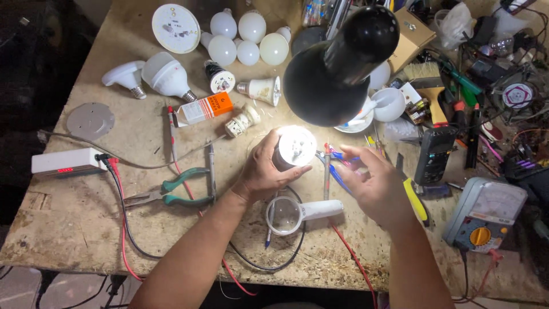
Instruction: Repairing and testing LED bulbs using a soldering iron and pliers at a workbench.
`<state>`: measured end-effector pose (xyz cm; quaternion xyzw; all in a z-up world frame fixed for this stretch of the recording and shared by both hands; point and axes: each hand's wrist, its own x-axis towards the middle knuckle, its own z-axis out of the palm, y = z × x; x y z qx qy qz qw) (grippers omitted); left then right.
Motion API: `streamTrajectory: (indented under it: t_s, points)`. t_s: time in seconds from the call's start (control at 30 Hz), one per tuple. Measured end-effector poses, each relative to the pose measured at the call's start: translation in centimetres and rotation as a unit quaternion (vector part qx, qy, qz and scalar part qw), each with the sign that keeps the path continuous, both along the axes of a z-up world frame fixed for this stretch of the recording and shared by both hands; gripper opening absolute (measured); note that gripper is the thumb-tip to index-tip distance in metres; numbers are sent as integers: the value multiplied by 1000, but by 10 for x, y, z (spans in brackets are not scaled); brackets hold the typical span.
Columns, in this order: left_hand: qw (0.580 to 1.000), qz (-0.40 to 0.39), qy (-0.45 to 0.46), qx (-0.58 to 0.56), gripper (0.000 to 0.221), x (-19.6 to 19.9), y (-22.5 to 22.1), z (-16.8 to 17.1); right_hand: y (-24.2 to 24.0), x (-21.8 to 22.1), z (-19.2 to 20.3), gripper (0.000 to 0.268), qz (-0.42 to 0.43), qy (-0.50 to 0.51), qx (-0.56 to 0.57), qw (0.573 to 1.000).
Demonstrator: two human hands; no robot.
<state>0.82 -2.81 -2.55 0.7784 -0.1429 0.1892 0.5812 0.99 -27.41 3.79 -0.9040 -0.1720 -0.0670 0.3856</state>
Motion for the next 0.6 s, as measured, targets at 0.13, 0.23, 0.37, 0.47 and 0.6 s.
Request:
streamTrajectory:
  t_s: [0.13, 0.23, 0.37, 0.47, 0.6]
  points:
    - [999, 46, -20, 6, 74, 1, -3, -5, 23, 16, -4, 51, 81, 46, 63, 994]
    - [996, 80, -22, 21, 76, 3, -4, -8, 39, 15, -16, 69, 108, 77, 118, 984]
    - [987, 130, -45, 77, 72, 2, -11, -2, 51, 9, -36, 76, 91, 79, 156, 980]
    - [984, 143, -50, 90, 73, 3, -11, -6, 50, 5, -34, 73, 90, 58, 163, 981]
    - [985, 138, -45, 95, 72, 5, -11, -11, 51, 4, -24, 73, 95, 61, 160, 981]
